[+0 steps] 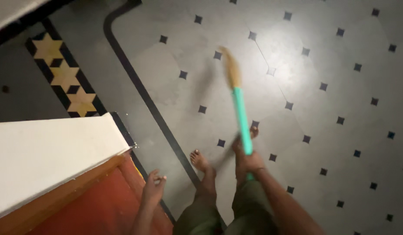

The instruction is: The person sweeps the floor using a broom, moving from a tiled hallway into a room with a painted floor and bags of grain.

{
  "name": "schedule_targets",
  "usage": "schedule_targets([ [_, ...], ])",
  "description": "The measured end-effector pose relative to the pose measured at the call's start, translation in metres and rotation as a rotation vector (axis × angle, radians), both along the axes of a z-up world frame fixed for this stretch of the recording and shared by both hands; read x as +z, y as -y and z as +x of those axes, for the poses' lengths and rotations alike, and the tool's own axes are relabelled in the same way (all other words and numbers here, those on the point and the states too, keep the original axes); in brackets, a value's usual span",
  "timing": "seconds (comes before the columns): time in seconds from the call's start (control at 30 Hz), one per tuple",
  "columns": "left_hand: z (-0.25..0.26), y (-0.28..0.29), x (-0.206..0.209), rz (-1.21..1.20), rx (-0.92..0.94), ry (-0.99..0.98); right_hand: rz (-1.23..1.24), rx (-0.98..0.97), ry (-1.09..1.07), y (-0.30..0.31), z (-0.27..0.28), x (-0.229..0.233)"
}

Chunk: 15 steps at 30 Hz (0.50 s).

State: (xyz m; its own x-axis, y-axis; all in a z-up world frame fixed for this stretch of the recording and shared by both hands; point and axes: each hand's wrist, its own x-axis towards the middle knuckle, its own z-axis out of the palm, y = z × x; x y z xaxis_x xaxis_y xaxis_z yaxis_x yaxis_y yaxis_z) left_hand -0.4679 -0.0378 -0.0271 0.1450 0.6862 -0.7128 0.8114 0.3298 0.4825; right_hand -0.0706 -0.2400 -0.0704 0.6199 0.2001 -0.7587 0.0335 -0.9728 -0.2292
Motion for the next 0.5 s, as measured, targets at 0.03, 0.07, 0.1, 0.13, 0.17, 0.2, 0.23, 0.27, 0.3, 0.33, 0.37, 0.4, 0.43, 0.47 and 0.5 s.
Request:
schedule_targets([
  [0.03, -0.007, 0.005, -0.002, -0.012, 0.013, 0.009, -0.042, -0.027, 0.078, 0.01, 0.02, -0.002],
  [0.07, -0.011, 0.006, -0.005, -0.025, 0.027, 0.019, -0.055, -0.182, -0.071, 0.025, 0.039, -0.004],
  [0.1, -0.013, 0.005, -0.006, -0.019, 0.038, 0.023, -0.066, -0.331, -0.226, 0.037, 0.055, -0.007],
  [0.13, -0.012, 0.006, -0.006, -0.013, 0.05, 0.027, -0.054, -0.459, -0.259, 0.041, 0.063, -0.011],
  [0.17, -0.01, 0.005, -0.004, -0.009, 0.057, 0.029, -0.057, -0.523, -0.282, 0.041, 0.065, -0.016],
  [0.2, -0.006, 0.003, -0.003, 0.01, 0.055, 0.051, -0.064, -0.538, -0.283, 0.037, 0.064, -0.022],
  [0.23, -0.003, 0.002, -0.001, 0.024, 0.052, 0.071, -0.09, -0.474, -0.277, 0.032, 0.056, -0.027],
  [0.27, 0.001, 0.001, 0.0, 0.038, 0.049, 0.092, -0.121, -0.252, -0.275, 0.019, 0.042, -0.035],
  [0.3, 0.004, -0.001, 0.003, 0.014, 0.067, 0.104, -0.154, 0.0, -0.257, 0.008, 0.023, -0.041],
  [0.33, 0.009, -0.005, 0.006, -0.01, 0.085, 0.116, -0.182, 0.355, -0.233, -0.009, 0.001, -0.047],
  [0.37, 0.012, -0.01, 0.01, -0.026, 0.102, 0.13, -0.184, 0.659, -0.212, -0.036, -0.023, -0.054],
  [0.4, 0.014, -0.011, 0.016, -0.039, 0.096, 0.11, -0.163, 0.841, -0.198, -0.06, -0.045, -0.059],
  [0.43, 0.017, -0.014, 0.022, -0.046, 0.091, 0.093, -0.132, 0.875, -0.21, -0.087, -0.062, -0.064],
  [0.47, 0.019, -0.018, 0.026, -0.054, 0.086, 0.075, -0.112, 0.827, -0.235, -0.112, -0.076, -0.067],
  [0.5, 0.019, -0.02, 0.03, -0.036, 0.086, 0.093, -0.096, 0.765, -0.26, -0.131, -0.09, -0.067],
])
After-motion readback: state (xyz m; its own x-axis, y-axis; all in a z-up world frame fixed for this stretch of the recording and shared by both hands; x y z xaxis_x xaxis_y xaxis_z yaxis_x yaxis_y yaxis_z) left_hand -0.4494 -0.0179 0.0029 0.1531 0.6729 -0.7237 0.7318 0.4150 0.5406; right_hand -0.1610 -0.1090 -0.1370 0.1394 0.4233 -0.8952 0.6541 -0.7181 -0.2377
